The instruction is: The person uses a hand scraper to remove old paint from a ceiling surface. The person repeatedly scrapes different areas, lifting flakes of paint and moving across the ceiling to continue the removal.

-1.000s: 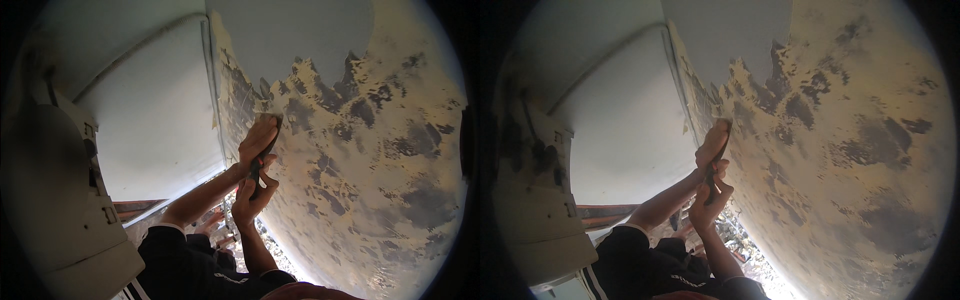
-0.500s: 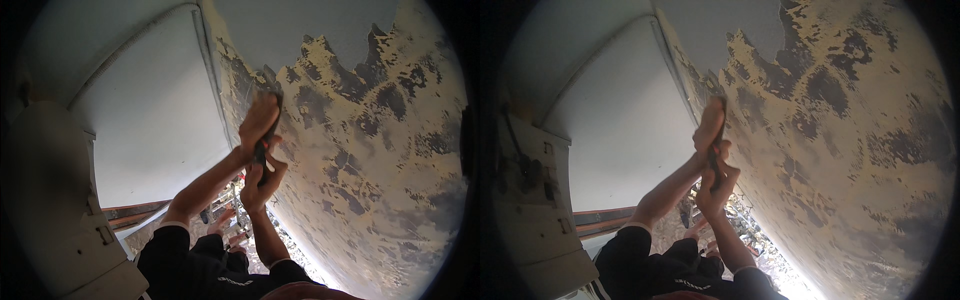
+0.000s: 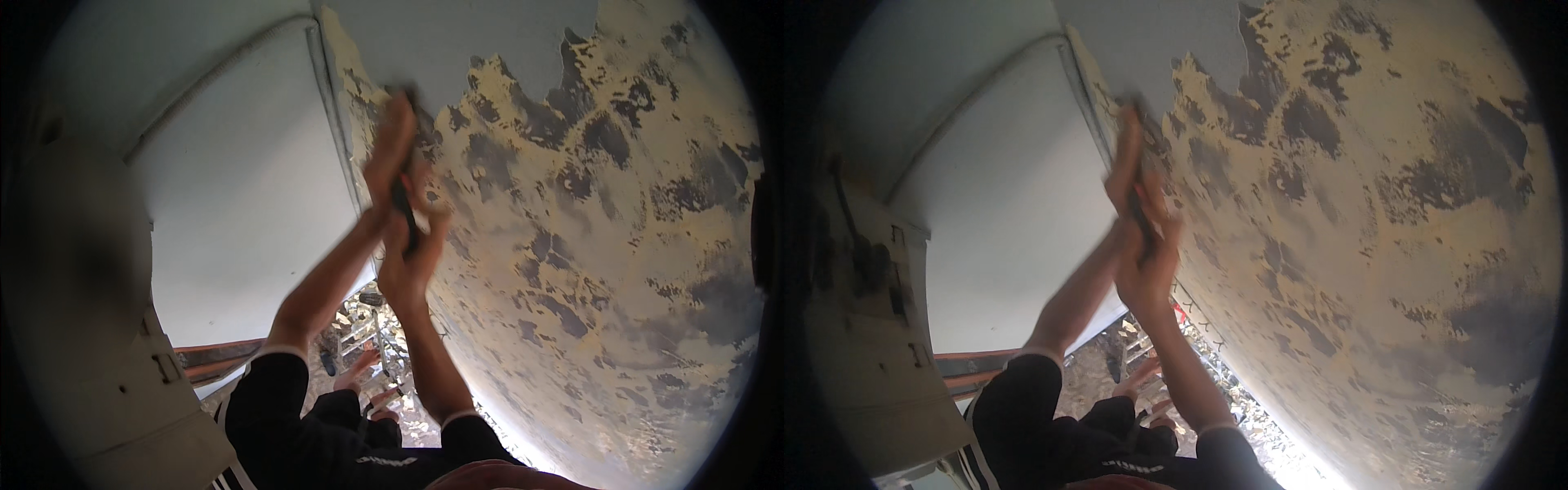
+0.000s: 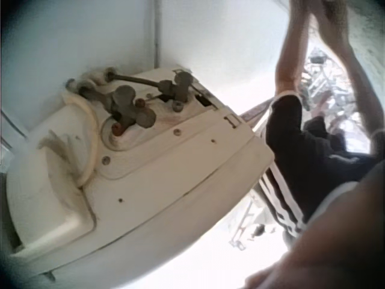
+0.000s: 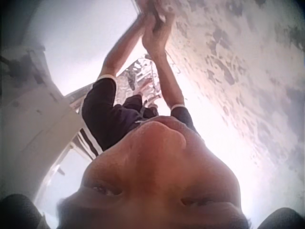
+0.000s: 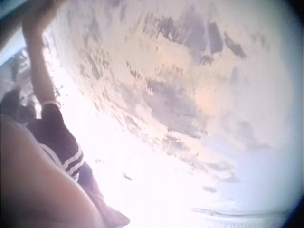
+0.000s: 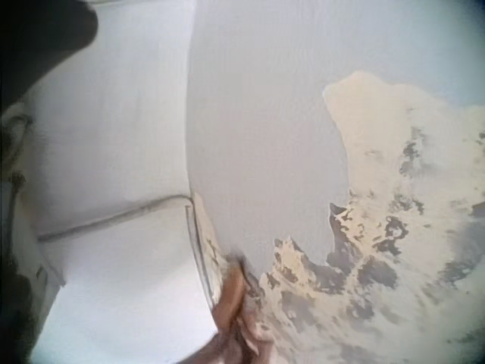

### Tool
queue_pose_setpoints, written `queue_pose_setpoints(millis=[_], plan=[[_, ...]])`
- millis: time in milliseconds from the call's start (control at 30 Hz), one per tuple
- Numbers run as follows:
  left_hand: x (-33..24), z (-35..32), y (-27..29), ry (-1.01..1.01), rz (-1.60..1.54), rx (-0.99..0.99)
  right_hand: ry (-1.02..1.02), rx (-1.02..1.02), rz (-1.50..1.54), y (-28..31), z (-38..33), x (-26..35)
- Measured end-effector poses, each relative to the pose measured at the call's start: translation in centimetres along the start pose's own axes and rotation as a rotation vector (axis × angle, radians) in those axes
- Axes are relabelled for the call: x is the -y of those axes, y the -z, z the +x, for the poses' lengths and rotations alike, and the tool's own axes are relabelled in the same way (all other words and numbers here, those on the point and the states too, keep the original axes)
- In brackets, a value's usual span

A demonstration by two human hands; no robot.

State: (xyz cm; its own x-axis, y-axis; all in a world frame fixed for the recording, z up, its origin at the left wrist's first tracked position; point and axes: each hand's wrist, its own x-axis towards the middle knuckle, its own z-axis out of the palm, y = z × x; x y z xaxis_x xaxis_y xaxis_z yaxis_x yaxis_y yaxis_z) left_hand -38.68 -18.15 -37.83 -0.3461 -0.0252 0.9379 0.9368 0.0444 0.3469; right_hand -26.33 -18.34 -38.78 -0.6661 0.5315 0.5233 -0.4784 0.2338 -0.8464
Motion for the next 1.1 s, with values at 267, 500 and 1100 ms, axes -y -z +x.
queue_pose_setpoints(millis=[267, 500, 1100], plan=[[-1.1, 1.2, 2.0, 0.027, -0.048, 0.084, 0.128, -0.002, -0.075, -1.3, -0.1, 1.1], [-3.6, -5.6, 0.4, -0.086, -0.228, 0.140, -0.018, -0.092, 0.045, 3.4, -8.5, -1.7], [-5.4, 4.3, -1.0, -0.108, -0.181, 0.033, 0.070, -0.126, 0.071, 2.5, -0.1, 3.1]])
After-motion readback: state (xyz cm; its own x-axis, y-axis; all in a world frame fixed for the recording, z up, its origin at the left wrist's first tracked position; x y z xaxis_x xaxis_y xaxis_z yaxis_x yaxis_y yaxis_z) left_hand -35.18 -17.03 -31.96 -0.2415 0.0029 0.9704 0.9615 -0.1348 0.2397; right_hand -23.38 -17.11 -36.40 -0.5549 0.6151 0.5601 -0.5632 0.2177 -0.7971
